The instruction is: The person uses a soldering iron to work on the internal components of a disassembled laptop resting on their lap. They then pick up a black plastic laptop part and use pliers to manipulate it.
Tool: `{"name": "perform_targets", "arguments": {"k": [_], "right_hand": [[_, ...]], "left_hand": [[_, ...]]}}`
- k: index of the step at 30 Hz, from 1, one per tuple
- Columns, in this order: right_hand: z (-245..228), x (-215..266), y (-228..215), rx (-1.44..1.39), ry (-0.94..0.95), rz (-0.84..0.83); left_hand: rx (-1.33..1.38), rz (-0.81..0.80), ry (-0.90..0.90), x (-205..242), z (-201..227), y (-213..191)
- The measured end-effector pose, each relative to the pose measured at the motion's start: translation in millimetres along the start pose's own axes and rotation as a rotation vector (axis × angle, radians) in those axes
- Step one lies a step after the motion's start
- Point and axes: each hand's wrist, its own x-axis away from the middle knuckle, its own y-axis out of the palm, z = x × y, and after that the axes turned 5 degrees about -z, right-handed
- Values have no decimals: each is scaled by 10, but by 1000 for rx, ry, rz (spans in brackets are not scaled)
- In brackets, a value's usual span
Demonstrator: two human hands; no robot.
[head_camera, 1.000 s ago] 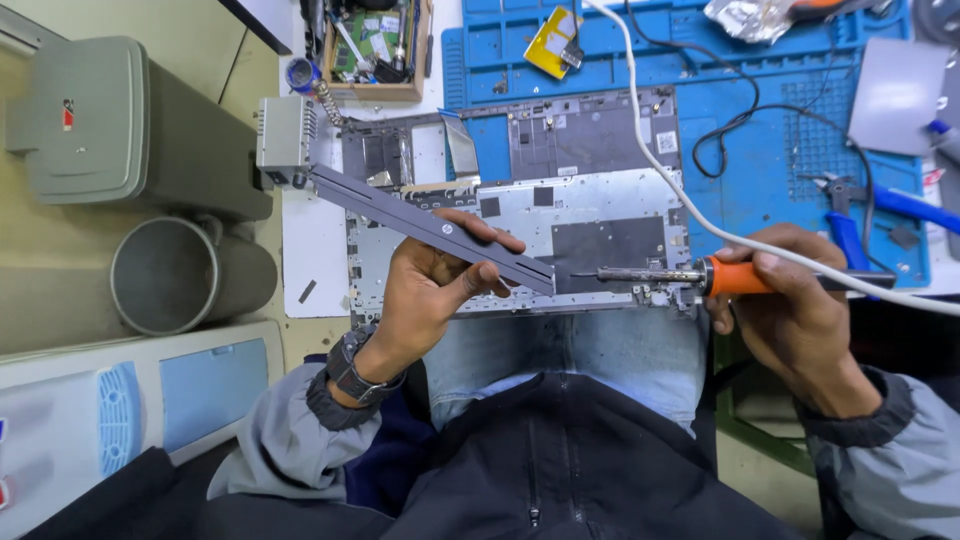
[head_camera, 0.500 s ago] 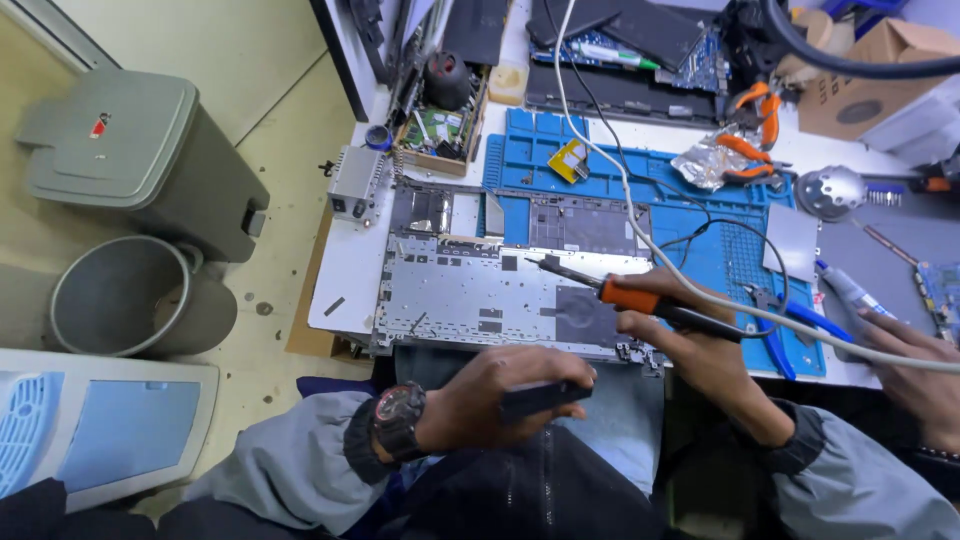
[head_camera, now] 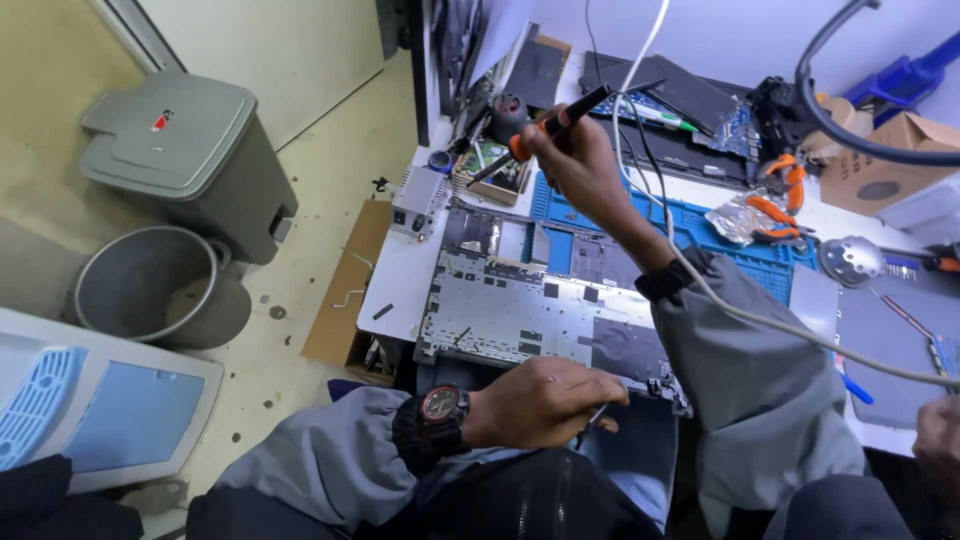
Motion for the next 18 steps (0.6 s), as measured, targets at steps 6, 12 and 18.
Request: {"name": "perform_targets", "arguments": {"k": [6,12,18], "right_hand": [[238,-408,61,-68,91,146],[237,-570,138,48,54,138],[234,-613,110,-6,138,128]], "left_hand": [[22,3,-7,-4,-19,-70],[-34,9,-8,12,-73,-40],[-17,21,6,25,-80,-26]]}}
